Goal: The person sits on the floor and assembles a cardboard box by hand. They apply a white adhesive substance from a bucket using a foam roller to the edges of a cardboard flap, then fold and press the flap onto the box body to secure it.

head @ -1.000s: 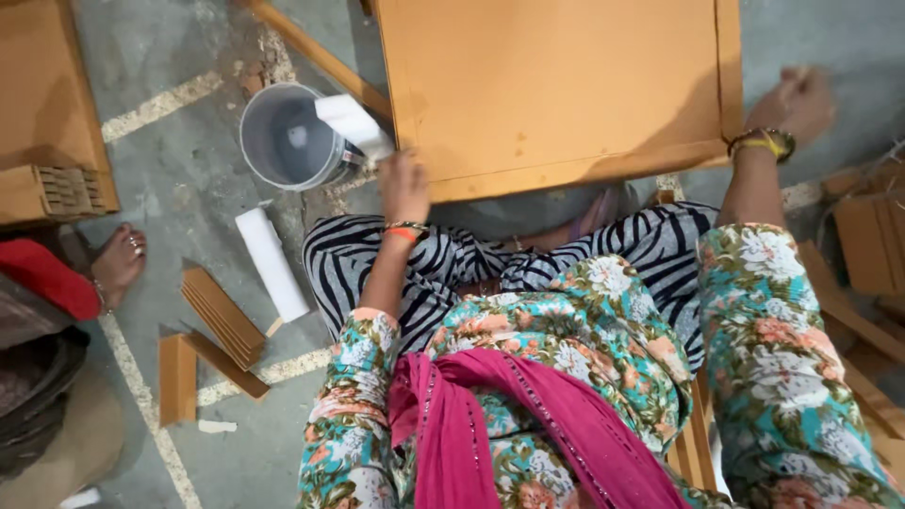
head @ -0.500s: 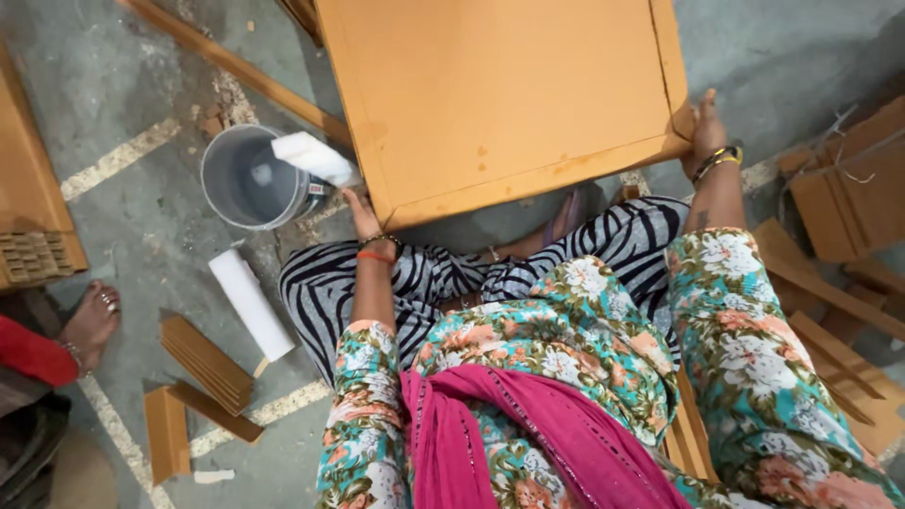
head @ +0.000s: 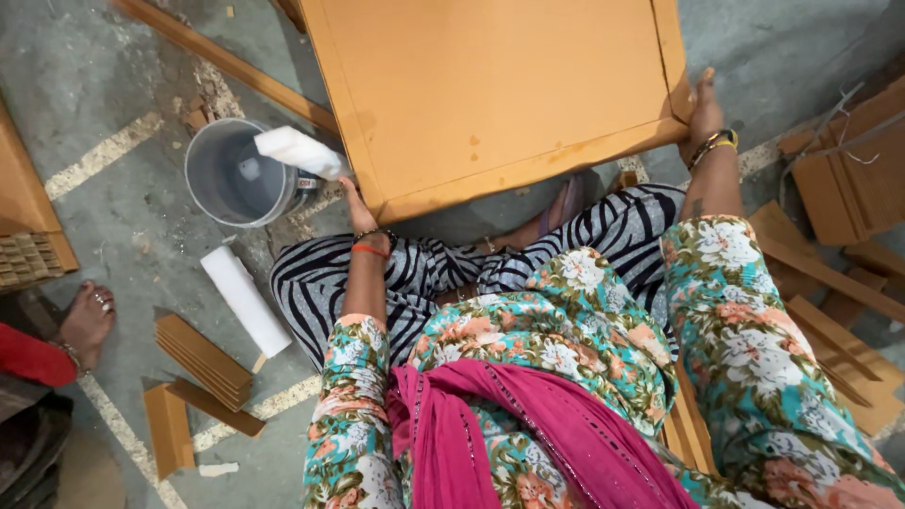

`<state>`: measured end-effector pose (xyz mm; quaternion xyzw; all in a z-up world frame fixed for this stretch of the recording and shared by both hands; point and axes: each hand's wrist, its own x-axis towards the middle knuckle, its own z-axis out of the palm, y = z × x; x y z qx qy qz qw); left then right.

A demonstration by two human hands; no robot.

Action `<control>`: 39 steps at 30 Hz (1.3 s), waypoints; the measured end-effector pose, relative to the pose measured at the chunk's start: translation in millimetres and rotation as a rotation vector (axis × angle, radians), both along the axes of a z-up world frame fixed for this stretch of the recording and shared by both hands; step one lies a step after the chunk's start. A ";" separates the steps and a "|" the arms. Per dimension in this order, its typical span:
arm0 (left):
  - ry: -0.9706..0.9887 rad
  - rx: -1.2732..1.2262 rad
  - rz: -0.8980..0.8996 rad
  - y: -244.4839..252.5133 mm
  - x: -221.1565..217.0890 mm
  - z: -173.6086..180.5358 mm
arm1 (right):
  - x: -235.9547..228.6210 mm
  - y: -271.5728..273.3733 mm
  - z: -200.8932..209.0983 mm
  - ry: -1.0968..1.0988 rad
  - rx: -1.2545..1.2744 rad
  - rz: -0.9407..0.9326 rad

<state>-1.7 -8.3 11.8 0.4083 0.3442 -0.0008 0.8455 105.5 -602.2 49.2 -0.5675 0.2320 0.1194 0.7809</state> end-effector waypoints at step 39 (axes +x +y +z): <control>-0.300 1.998 -0.889 -125.8 18.4 113.7 | -27.3 294.0 84.9 -0.423 -1.439 0.625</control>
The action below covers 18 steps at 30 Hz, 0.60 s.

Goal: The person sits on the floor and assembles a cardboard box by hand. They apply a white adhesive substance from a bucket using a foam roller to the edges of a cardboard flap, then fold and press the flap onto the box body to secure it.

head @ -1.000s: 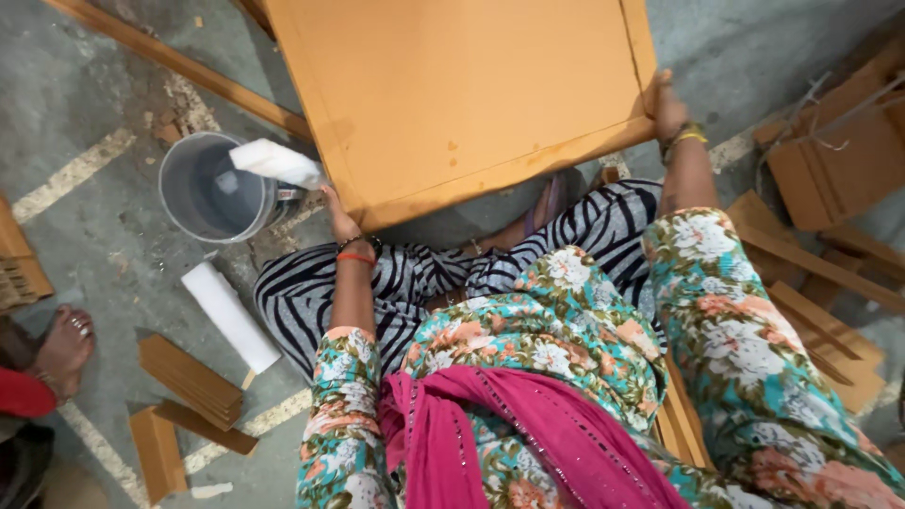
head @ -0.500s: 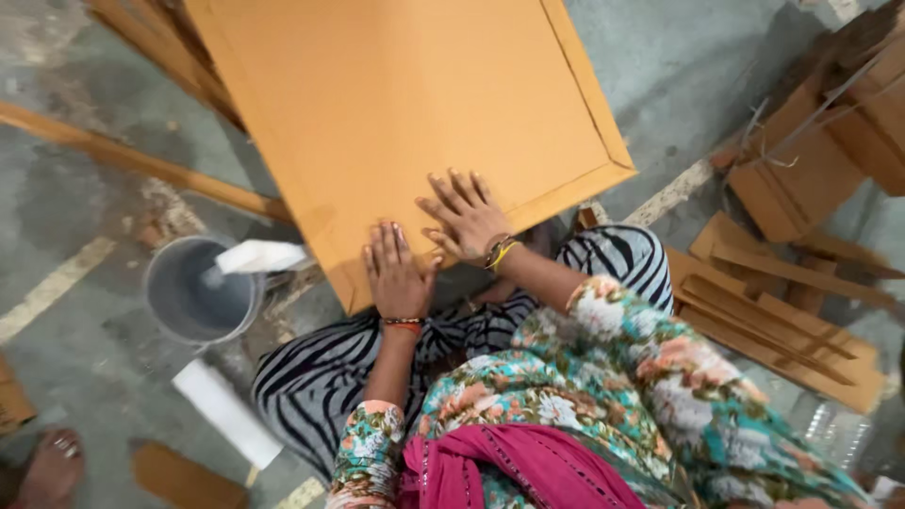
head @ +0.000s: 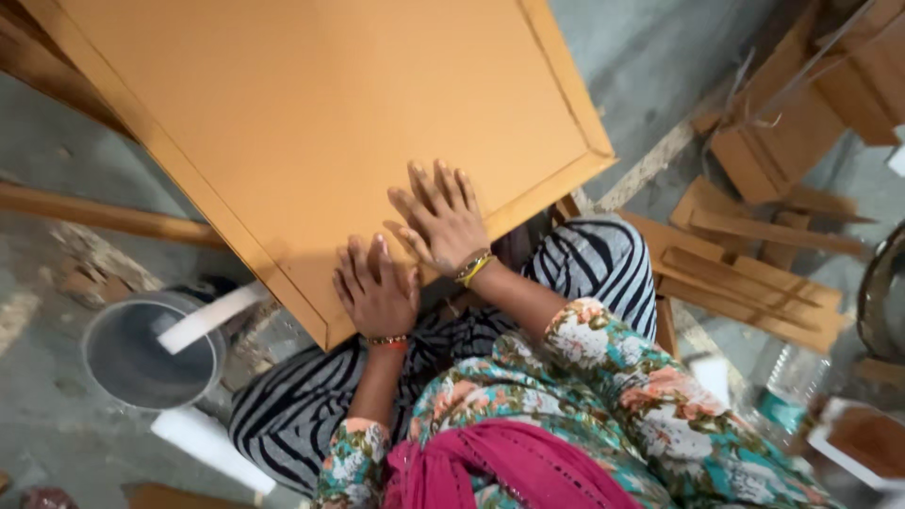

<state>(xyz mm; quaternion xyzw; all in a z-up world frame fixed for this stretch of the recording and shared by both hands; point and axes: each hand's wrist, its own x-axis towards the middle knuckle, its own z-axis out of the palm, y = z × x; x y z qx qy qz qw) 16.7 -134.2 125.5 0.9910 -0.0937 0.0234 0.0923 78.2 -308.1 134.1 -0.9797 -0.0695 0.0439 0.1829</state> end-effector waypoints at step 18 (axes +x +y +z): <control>-0.059 -0.002 -0.071 61.0 25.9 0.6 | 21.8 -105.3 -25.4 -0.161 -0.069 -0.003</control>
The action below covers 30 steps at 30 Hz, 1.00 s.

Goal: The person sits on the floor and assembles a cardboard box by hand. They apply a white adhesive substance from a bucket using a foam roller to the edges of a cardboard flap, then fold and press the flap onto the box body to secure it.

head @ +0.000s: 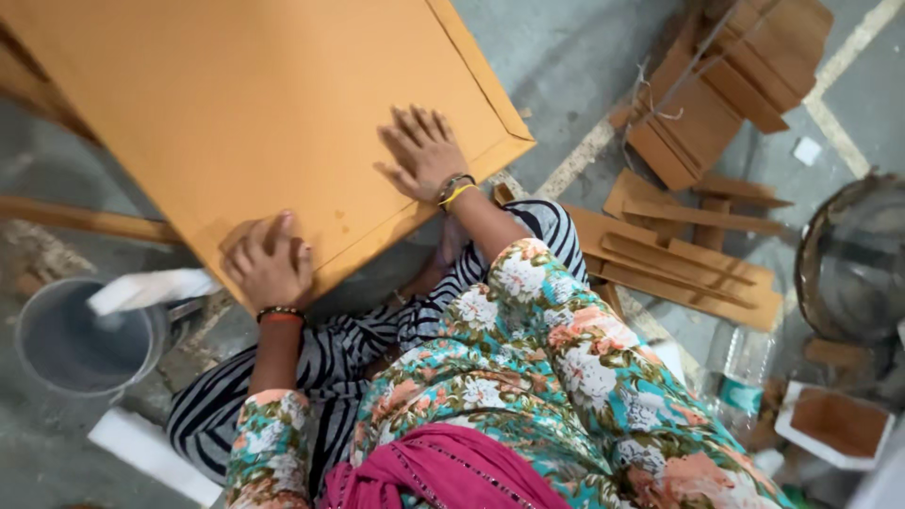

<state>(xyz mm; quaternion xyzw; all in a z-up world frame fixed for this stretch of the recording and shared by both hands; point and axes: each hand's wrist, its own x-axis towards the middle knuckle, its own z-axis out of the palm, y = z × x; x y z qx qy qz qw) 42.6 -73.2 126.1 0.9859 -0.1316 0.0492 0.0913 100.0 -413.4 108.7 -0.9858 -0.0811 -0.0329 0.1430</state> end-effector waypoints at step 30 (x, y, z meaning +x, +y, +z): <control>-0.056 -0.056 0.121 1.3 2.8 -33.7 | 3.7 15.4 -4.3 0.062 0.034 -0.092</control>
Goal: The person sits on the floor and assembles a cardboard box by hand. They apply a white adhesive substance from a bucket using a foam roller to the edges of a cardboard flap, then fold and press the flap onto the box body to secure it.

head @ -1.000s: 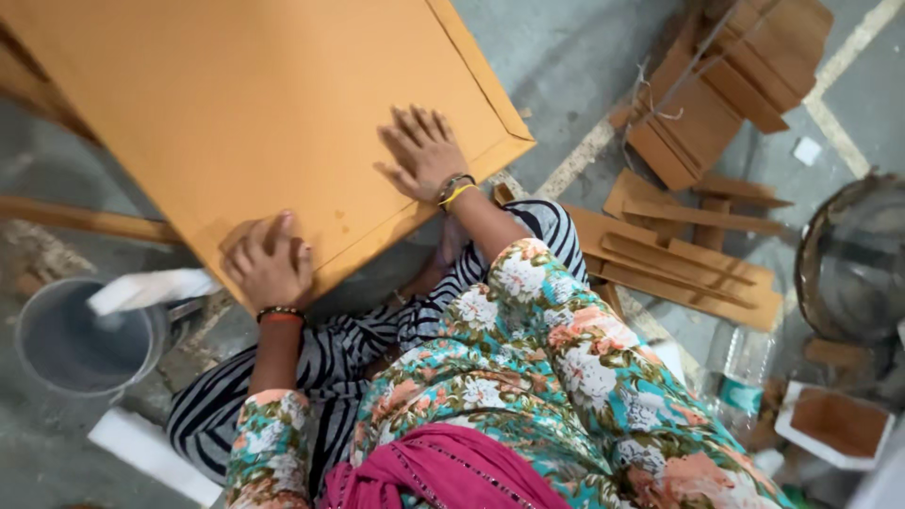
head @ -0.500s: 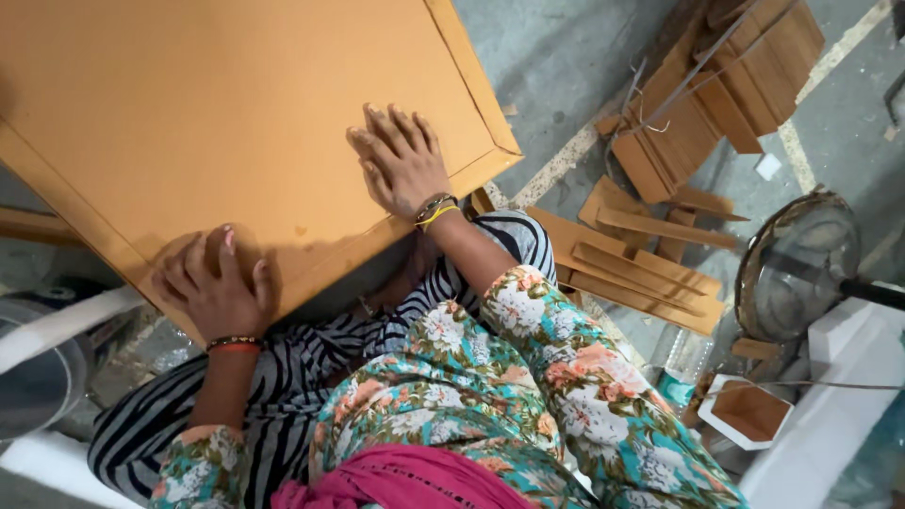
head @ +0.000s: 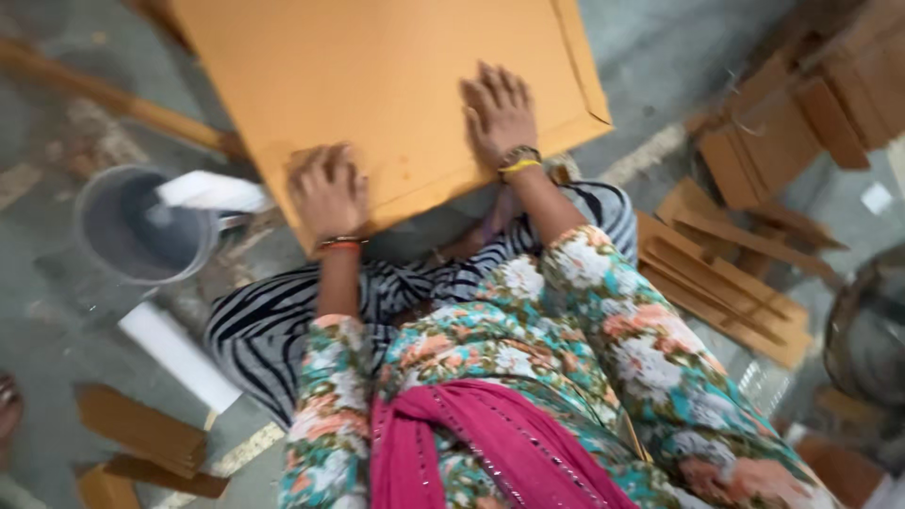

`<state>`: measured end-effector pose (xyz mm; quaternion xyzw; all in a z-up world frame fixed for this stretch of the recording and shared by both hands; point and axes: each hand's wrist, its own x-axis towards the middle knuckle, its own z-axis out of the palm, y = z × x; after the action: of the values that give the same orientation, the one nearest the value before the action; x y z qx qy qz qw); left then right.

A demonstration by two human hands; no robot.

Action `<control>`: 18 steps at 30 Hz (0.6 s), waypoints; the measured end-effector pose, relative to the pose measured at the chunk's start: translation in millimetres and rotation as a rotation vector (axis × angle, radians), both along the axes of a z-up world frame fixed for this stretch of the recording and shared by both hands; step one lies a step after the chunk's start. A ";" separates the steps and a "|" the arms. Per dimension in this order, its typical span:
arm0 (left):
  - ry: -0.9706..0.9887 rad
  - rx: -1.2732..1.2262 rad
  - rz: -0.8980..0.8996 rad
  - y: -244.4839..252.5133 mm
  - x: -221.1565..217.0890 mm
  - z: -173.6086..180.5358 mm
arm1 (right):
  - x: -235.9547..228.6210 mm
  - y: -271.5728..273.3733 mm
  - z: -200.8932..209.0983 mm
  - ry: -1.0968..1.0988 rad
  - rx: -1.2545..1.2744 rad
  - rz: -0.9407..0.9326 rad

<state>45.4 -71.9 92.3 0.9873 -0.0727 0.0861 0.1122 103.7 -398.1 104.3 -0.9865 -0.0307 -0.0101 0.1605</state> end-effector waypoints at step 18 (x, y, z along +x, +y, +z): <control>0.110 -0.064 0.218 -89.8 7.6 21.4 | -10.9 96.4 18.5 -0.004 0.016 0.177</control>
<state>52.9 -161.7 113.8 0.9885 0.0440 0.0459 0.1374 92.8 -301.7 122.9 -0.9786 -0.1182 0.0020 0.1684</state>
